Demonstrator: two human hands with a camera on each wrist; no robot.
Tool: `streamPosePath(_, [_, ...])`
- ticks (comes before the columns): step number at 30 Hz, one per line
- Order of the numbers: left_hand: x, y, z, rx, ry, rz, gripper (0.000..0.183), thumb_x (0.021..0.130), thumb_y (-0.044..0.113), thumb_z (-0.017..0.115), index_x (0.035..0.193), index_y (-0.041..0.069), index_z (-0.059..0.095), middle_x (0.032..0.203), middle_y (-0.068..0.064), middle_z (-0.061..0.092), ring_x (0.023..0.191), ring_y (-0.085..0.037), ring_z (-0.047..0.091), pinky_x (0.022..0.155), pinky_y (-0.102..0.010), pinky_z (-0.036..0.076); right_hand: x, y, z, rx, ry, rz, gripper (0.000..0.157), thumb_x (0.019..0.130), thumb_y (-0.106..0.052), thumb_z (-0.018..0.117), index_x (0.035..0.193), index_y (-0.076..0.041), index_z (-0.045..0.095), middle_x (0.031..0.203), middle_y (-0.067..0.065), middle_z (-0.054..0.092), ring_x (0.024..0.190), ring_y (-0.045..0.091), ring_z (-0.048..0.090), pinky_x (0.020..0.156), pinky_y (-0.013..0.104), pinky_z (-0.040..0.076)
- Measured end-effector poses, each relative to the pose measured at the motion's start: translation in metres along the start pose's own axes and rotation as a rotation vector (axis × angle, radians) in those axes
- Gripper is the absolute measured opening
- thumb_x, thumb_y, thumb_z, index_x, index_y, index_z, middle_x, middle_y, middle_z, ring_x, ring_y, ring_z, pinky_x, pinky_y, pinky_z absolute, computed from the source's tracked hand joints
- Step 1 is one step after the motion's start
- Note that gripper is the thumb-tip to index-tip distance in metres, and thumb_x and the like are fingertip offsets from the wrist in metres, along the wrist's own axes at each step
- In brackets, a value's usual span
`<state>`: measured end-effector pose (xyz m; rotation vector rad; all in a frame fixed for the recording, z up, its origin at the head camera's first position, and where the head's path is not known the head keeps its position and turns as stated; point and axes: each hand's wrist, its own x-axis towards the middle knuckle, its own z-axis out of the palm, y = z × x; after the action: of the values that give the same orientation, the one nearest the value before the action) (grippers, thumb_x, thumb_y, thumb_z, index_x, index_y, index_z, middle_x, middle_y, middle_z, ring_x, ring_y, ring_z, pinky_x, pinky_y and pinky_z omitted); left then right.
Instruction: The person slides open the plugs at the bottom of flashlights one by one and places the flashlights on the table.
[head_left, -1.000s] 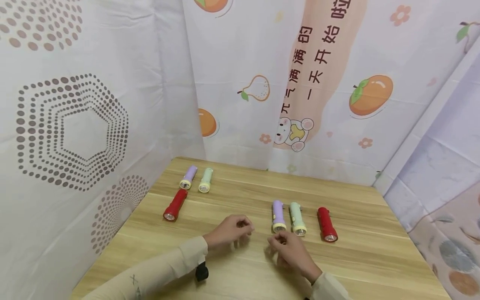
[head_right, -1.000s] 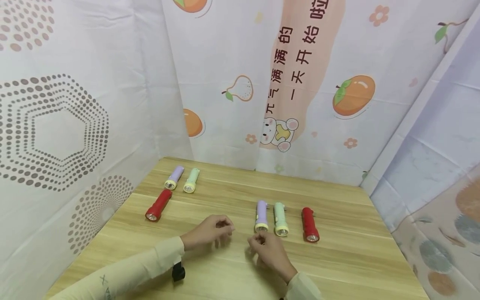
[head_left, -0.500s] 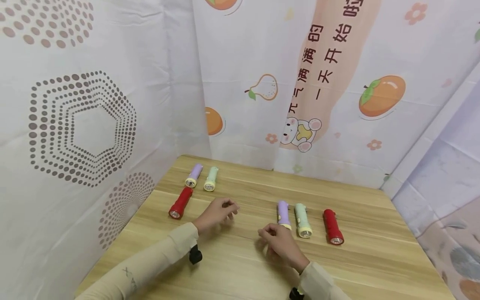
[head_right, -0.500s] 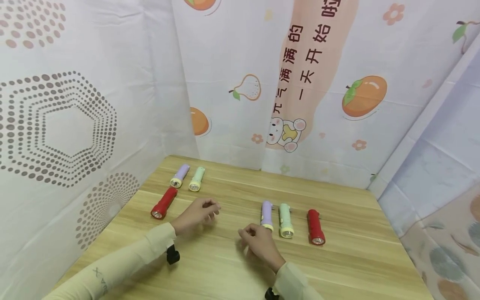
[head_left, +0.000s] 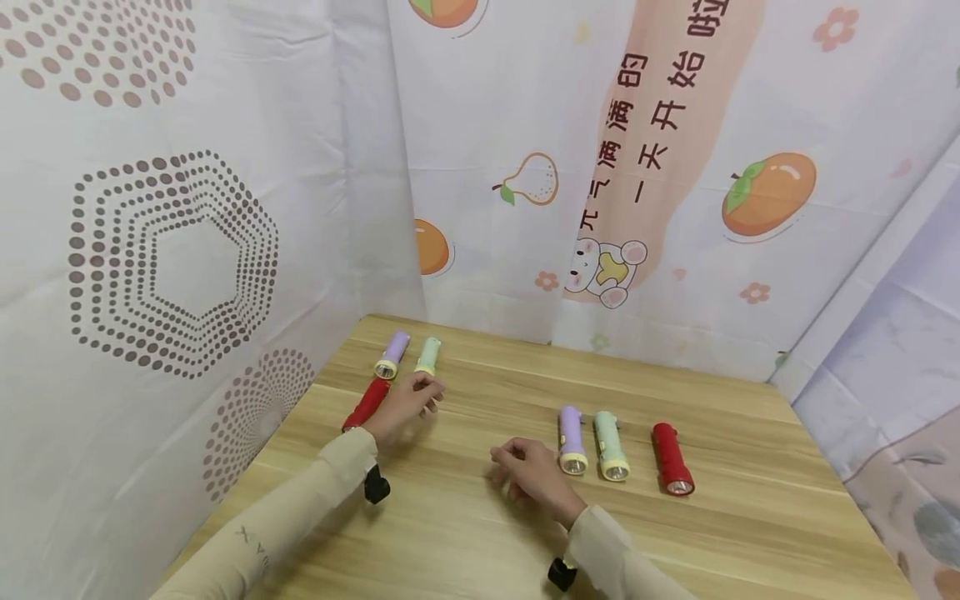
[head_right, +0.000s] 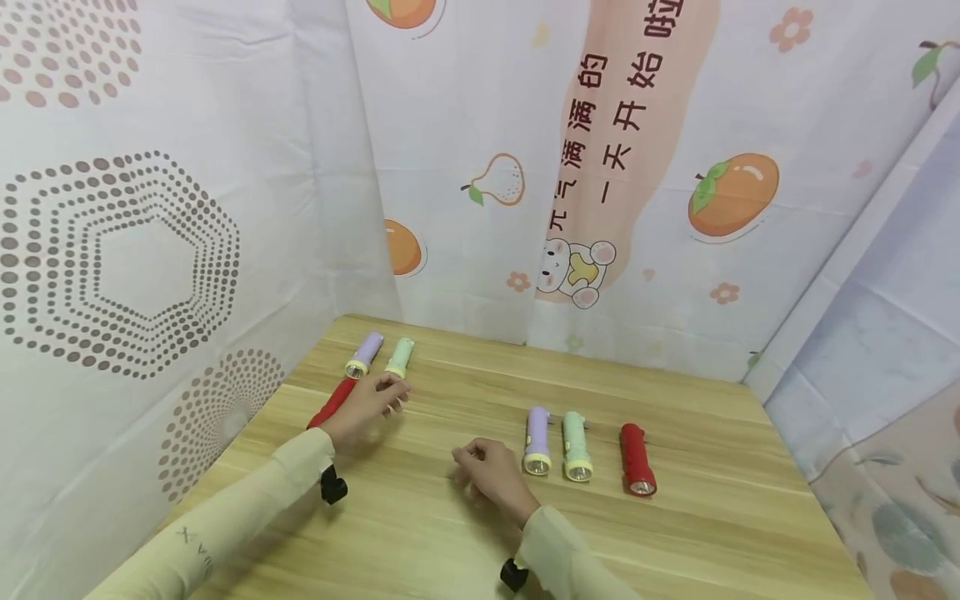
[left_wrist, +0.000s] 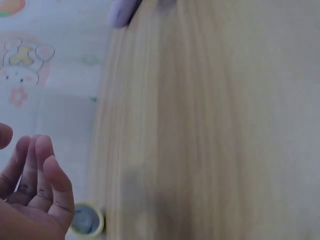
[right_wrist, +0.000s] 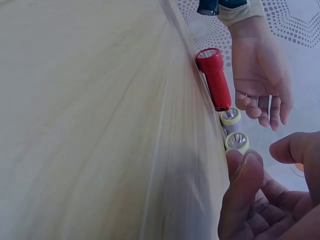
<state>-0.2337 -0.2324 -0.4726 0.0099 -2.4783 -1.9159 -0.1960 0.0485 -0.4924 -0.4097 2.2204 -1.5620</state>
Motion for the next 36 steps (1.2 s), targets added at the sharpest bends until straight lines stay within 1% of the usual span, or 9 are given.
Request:
streamPosePath(5, [0.012, -0.003, -0.013, 0.002, 0.050, 0.007, 0.033, 0.103, 0.024, 0.064, 0.113, -0.008, 0.065, 0.103, -0.020, 0.069, 0.085, -0.031, 0.067, 0.071, -0.040, 0.057, 0.011, -0.005, 0.011, 0.020, 0.007, 0.013, 0.037, 0.101, -0.038, 0.066, 0.103, -0.001, 0.068, 0.080, 0.011, 0.072, 0.046, 0.010, 0.051, 0.041, 0.024, 0.044])
streamPosePath(10, [0.021, -0.007, -0.026, 0.028, 0.111, -0.012, 0.034, 0.104, 0.030, 0.064, 0.112, -0.003, 0.067, 0.107, -0.021, 0.070, 0.091, -0.035, 0.067, 0.075, -0.043, 0.057, 0.021, -0.010, 0.023, 0.043, -0.006, 0.009, 0.037, 0.101, -0.038, 0.067, 0.104, -0.001, 0.067, 0.080, 0.012, 0.072, 0.045, 0.009, 0.050, 0.040, 0.022, 0.043])
streamPosePath(14, [0.027, -0.007, -0.033, 0.017, 0.155, -0.022, 0.030, 0.105, 0.025, 0.061, 0.112, -0.003, 0.067, 0.105, -0.020, 0.069, 0.092, -0.037, 0.066, 0.076, -0.045, 0.056, 0.031, -0.013, 0.031, 0.035, -0.005, 0.000, 0.037, 0.101, -0.037, 0.066, 0.103, 0.000, 0.067, 0.078, 0.012, 0.073, 0.044, 0.009, 0.049, 0.039, 0.022, 0.043])
streamPosePath(17, [0.032, -0.008, -0.036, -0.004, 0.166, -0.034, 0.026, 0.106, 0.020, 0.059, 0.113, -0.003, 0.067, 0.103, -0.018, 0.068, 0.090, -0.034, 0.065, 0.074, -0.044, 0.056, 0.036, -0.017, 0.036, 0.030, 0.001, -0.001, 0.036, 0.101, -0.035, 0.065, 0.101, 0.001, 0.067, 0.078, 0.012, 0.073, 0.044, 0.010, 0.049, 0.039, 0.023, 0.043])
streamPosePath(22, [0.044, -0.009, -0.039, -0.024, 0.182, -0.071, 0.024, 0.106, 0.019, 0.058, 0.112, -0.002, 0.066, 0.102, -0.012, 0.067, 0.086, -0.026, 0.065, 0.071, -0.039, 0.055, 0.043, -0.023, 0.043, 0.042, -0.002, 0.011, 0.035, 0.102, -0.034, 0.065, 0.104, 0.001, 0.066, 0.078, 0.012, 0.073, 0.043, 0.010, 0.047, 0.039, 0.023, 0.042])
streamPosePath(27, [0.054, -0.010, -0.040, -0.009, 0.205, -0.083, 0.027, 0.105, 0.021, 0.059, 0.115, -0.004, 0.065, 0.103, -0.012, 0.067, 0.086, -0.021, 0.064, 0.074, -0.036, 0.056, 0.055, -0.024, 0.049, 0.034, -0.009, 0.032, 0.035, 0.102, -0.037, 0.065, 0.106, -0.003, 0.067, 0.081, 0.010, 0.073, 0.044, 0.011, 0.048, 0.040, 0.024, 0.043])
streamPosePath(31, [0.061, -0.009, -0.039, -0.002, 0.215, -0.098, 0.029, 0.105, 0.022, 0.060, 0.116, -0.005, 0.065, 0.105, -0.012, 0.066, 0.087, -0.020, 0.064, 0.076, -0.038, 0.056, 0.066, -0.024, 0.053, 0.012, 0.001, 0.041, 0.033, 0.103, -0.038, 0.064, 0.106, -0.005, 0.066, 0.083, 0.008, 0.073, 0.047, 0.012, 0.051, 0.041, 0.024, 0.045])
streamPosePath(33, [0.064, -0.009, -0.038, 0.003, 0.223, -0.095, 0.027, 0.106, 0.020, 0.059, 0.114, -0.005, 0.064, 0.104, -0.012, 0.066, 0.086, -0.020, 0.064, 0.075, -0.036, 0.056, 0.072, -0.025, 0.055, 0.016, 0.010, 0.045, 0.032, 0.103, -0.037, 0.063, 0.106, -0.005, 0.066, 0.083, 0.008, 0.072, 0.048, 0.012, 0.051, 0.041, 0.024, 0.045])
streamPosePath(36, [0.068, -0.008, -0.037, 0.021, 0.243, -0.083, 0.025, 0.105, 0.018, 0.058, 0.111, -0.005, 0.064, 0.102, -0.013, 0.066, 0.084, -0.019, 0.063, 0.073, -0.031, 0.054, 0.080, -0.026, 0.058, 0.032, 0.030, 0.050, 0.030, 0.103, -0.035, 0.063, 0.106, -0.005, 0.066, 0.082, 0.009, 0.072, 0.048, 0.012, 0.052, 0.040, 0.024, 0.045])
